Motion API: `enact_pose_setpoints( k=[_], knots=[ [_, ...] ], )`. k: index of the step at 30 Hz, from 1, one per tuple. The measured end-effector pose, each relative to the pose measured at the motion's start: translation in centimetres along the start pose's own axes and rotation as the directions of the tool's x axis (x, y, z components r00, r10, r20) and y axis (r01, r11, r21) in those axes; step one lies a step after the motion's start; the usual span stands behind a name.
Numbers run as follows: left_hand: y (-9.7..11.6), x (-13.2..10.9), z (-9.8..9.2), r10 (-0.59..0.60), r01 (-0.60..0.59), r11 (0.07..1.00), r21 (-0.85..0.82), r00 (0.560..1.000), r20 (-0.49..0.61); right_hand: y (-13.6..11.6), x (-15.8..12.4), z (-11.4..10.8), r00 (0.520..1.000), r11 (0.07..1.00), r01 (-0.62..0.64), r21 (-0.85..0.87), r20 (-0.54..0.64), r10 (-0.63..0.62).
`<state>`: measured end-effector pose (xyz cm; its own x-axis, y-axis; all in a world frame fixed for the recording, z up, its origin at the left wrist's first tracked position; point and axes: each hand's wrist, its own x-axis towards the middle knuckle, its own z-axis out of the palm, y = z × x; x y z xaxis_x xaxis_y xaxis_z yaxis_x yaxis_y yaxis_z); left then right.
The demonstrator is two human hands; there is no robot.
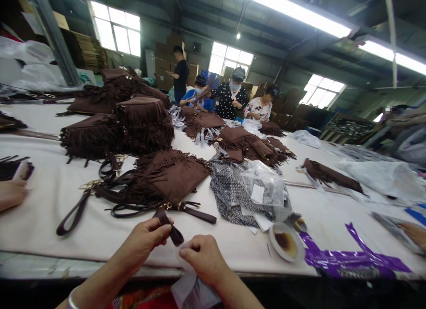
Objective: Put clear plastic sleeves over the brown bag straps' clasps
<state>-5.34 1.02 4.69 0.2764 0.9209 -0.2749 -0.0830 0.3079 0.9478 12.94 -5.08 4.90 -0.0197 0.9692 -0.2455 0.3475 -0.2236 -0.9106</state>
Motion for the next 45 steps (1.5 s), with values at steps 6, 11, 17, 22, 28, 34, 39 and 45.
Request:
enact_pose_setpoints(
  k=[6, 11, 17, 22, 28, 34, 39, 45],
  knots=[
    [-0.3, 0.0, -0.2, -0.001, 0.000, 1.000, 0.020, 0.999, 0.039, 0.2, 0.1, 0.2, 0.998, 0.996, -0.067, 0.063, 0.015, 0.067],
    [-0.8, 0.0, -0.5, 0.021, -0.026, 0.996, 0.082, 0.998, 0.057, -0.3, -0.2, 0.5, 1.000, 0.994, -0.015, 0.108, 0.017, 0.013],
    [-2.5, -0.5, 0.6, -0.042, 0.026, 0.993, 0.117, 0.989, 0.138, -0.3, 0.5, 1.0, 1.000, 0.996, 0.011, 0.084, 0.024, -0.013],
    [-2.2, 0.9, 0.9, -0.293, 0.344, 0.887, -0.309, 0.935, 0.200, 0.4, -0.1, 0.6, 0.990, 0.960, -0.116, 0.255, 0.109, 0.091],
    [-1.1, 6.0, 0.6, -0.360, 0.288, 0.834, -0.471, 0.930, -0.069, 1.0, -1.5, 0.2, 0.977, 0.944, -0.189, 0.271, 0.146, 0.154],
    [-1.9, 7.0, 1.1, -0.238, 0.172, 0.894, -0.413, 0.965, -0.114, 1.7, 0.1, 0.7, 0.985, 0.973, -0.169, 0.158, 0.007, 0.170],
    [-2.2, 6.7, 1.0, -0.053, 0.015, 0.981, -0.192, 0.980, -0.192, 0.3, 3.3, 1.6, 0.994, 1.000, -0.025, -0.008, -0.111, 0.024],
    [-2.4, 6.7, 0.6, 0.195, -0.156, 0.974, 0.167, 0.948, -0.250, -1.2, 7.2, 2.5, 0.981, 0.998, -0.011, -0.068, -0.196, -0.003]
  ],
)
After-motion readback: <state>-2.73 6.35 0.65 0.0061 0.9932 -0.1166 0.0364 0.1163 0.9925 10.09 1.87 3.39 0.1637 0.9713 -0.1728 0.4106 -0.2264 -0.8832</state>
